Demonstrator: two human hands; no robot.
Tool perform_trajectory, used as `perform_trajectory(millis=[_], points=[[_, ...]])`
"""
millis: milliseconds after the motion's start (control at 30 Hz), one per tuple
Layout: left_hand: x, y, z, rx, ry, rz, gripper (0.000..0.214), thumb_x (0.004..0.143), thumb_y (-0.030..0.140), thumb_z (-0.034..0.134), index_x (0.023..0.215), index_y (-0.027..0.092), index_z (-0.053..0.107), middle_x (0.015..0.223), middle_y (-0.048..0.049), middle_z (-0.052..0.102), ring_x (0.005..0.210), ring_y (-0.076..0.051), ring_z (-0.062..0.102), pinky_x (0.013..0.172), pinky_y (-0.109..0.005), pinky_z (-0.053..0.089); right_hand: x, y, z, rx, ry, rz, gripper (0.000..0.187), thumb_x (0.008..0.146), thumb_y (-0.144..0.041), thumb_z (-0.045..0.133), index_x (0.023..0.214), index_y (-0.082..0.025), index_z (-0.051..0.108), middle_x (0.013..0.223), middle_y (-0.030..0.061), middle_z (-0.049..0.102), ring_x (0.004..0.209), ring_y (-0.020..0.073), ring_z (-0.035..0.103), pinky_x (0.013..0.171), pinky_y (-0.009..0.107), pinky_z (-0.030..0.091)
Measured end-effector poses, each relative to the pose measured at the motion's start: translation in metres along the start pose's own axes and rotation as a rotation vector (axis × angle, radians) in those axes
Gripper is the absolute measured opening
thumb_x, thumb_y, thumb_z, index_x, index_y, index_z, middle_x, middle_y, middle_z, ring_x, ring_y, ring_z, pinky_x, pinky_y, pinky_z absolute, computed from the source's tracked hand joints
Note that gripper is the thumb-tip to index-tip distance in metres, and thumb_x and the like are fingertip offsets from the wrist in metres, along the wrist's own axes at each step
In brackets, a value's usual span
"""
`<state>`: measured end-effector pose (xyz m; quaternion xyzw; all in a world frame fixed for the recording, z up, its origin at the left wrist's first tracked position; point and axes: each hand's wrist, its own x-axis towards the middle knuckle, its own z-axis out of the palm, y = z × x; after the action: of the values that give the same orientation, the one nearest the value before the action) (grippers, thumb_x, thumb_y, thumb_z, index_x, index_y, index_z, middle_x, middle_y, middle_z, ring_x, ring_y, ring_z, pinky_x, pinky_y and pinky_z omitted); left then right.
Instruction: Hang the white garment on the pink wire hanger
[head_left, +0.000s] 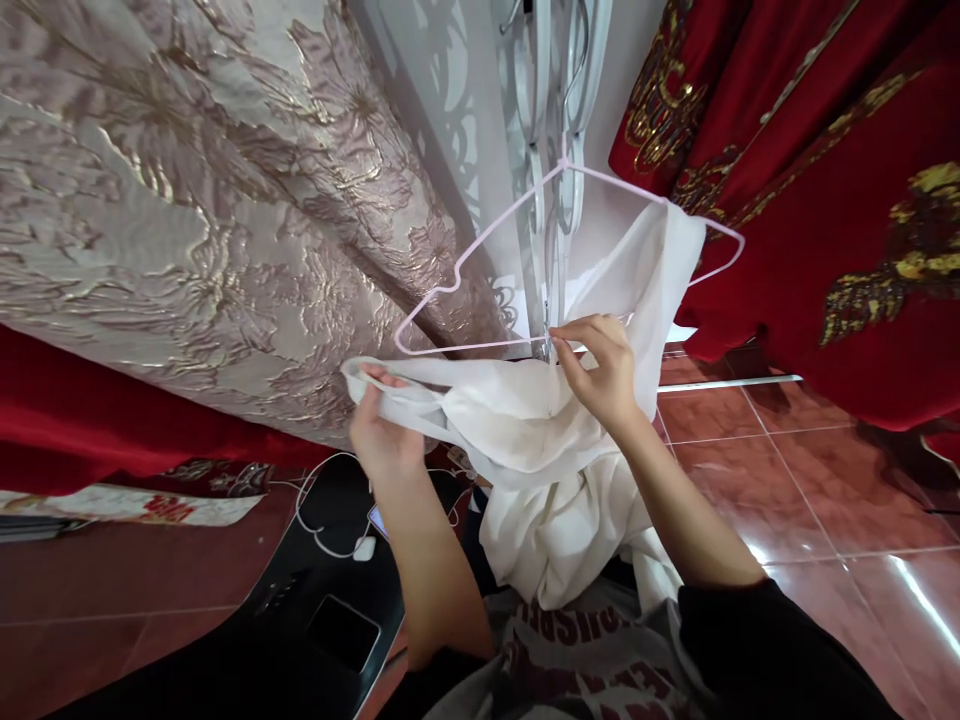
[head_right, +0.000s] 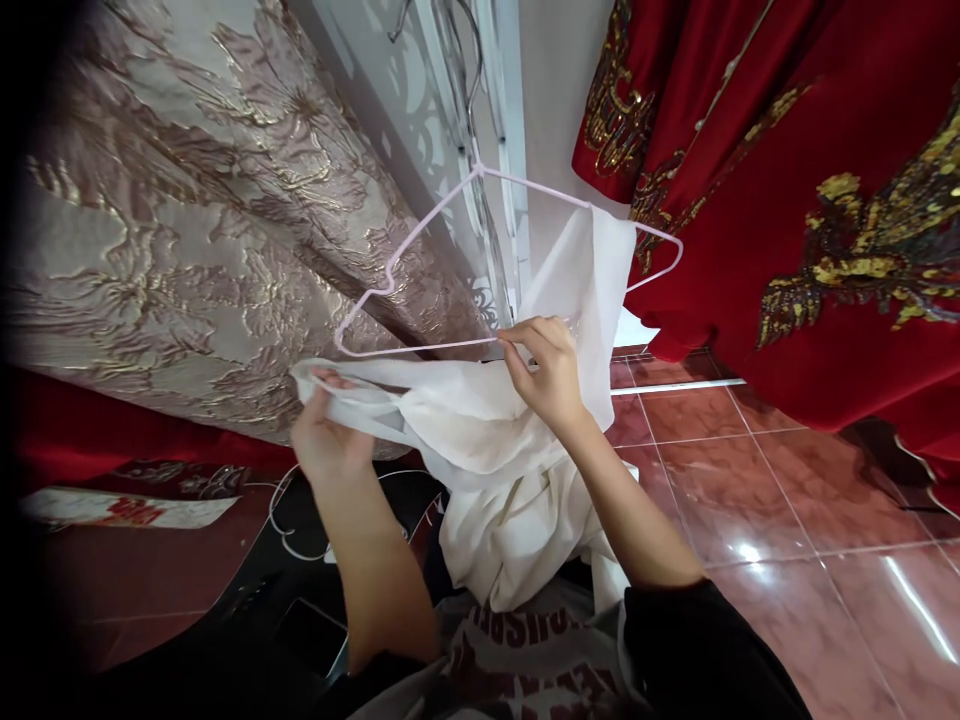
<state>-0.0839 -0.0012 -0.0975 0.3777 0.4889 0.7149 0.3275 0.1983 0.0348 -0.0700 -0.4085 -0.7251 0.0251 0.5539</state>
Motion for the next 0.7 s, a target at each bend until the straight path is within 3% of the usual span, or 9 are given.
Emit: perform_trajectory(millis=[67,167,233,300,367,500,533,600,700], points=[[-0.016,-0.005,0.017,-0.102,-0.065,-0.081,0.027,0.088,0.049,0.066,0.100,0.025,0.064,0.118,-0.0089,0.073,0.124,-0.024,0.065,0.106,-0.039,0.053,0.000,0.000,0.003,0.001,0.000,-0.008,0.013,0.098,-0.025,0.061,0.098,-0.022,0.073,0.091,0.0025,0.074,0.083,0.0154,0.064,0.084,0.036,0.045],[-0.032,0.012,0.059,-0.287,-0.149,-0.139,0.035,0.092,0.050,0.064,0.113,0.022,0.068,0.134,-0.0133,0.068,0.140,-0.028,0.054,0.119,-0.045,0.042,0.002,-0.002,0.006,0.009,0.014,0.010,0.014,0.099,-0.027,0.060,0.097,-0.022,0.073,0.090,0.0024,0.074,0.084,0.0158,0.065,0.085,0.037,0.047],[-0.036,0.028,0.083,-0.390,-0.122,-0.116,0.035,0.091,0.050,0.068,0.107,0.019,0.068,0.116,-0.0127,0.072,0.129,-0.029,0.062,0.118,-0.046,0.042,0.005,-0.006,0.002,0.054,-0.018,0.020,0.015,0.099,-0.029,0.060,0.099,-0.023,0.074,0.092,0.0024,0.074,0.088,0.0164,0.066,0.087,0.038,0.049],[-0.037,0.039,0.099,-0.455,-0.077,-0.075,0.030,0.091,0.048,0.071,0.092,0.019,0.064,0.088,-0.0055,0.067,0.106,-0.025,0.070,0.112,-0.045,0.047,0.008,-0.011,-0.009,0.128,-0.117,0.018,0.016,0.099,-0.029,0.060,0.104,-0.024,0.074,0.099,0.0027,0.075,0.095,0.0170,0.067,0.091,0.039,0.050],[-0.037,0.043,0.105,-0.476,-0.047,-0.034,0.033,0.091,0.047,0.072,0.082,0.020,0.056,0.074,0.0004,0.054,0.086,-0.020,0.068,0.105,-0.043,0.051,0.013,-0.014,-0.025,0.199,-0.133,0.021,0.017,0.100,-0.029,0.059,0.106,-0.024,0.074,0.105,0.0031,0.075,0.103,0.0176,0.068,0.096,0.039,0.051],[-0.038,0.039,0.105,-0.482,-0.044,0.004,0.038,0.090,0.049,0.074,0.079,0.020,0.052,0.070,0.0025,0.047,0.074,-0.016,0.061,0.095,-0.039,0.054,0.030,-0.001,-0.061,0.137,0.397,0.136,0.021,0.101,-0.037,0.056,0.098,-0.021,0.070,0.098,0.0043,0.068,0.098,0.0174,0.066,0.093,0.038,0.051],[-0.038,0.037,0.105,-0.492,-0.047,0.005,0.039,0.089,0.049,0.076,0.079,0.020,0.052,0.070,0.0027,0.047,0.074,-0.016,0.061,0.093,-0.038,0.055,0.036,0.005,-0.068,0.097,0.478,0.190,0.025,0.101,-0.042,0.056,0.099,-0.021,0.069,0.097,0.0043,0.066,0.094,0.0169,0.065,0.090,0.037,0.051],[-0.038,0.035,0.106,-0.515,-0.046,0.005,0.040,0.087,0.049,0.078,0.079,0.019,0.052,0.069,0.0030,0.047,0.072,-0.016,0.062,0.089,-0.037,0.055,0.045,0.016,-0.079,0.064,0.428,0.311,0.036,0.099,-0.053,0.055,0.095,-0.019,0.066,0.090,0.0035,0.062,0.086,0.0157,0.062,0.084,0.035,0.050],[-0.037,0.033,0.107,-0.537,-0.047,-0.002,0.041,0.085,0.049,0.080,0.078,0.018,0.053,0.067,0.0032,0.048,0.071,-0.016,0.063,0.088,-0.037,0.056,0.057,0.022,-0.083,0.128,0.169,0.453,0.053,0.097,-0.065,0.051,0.074,-0.018,0.057,0.069,-0.0002,0.050,0.071,0.0128,0.055,0.072,0.032,0.048]])
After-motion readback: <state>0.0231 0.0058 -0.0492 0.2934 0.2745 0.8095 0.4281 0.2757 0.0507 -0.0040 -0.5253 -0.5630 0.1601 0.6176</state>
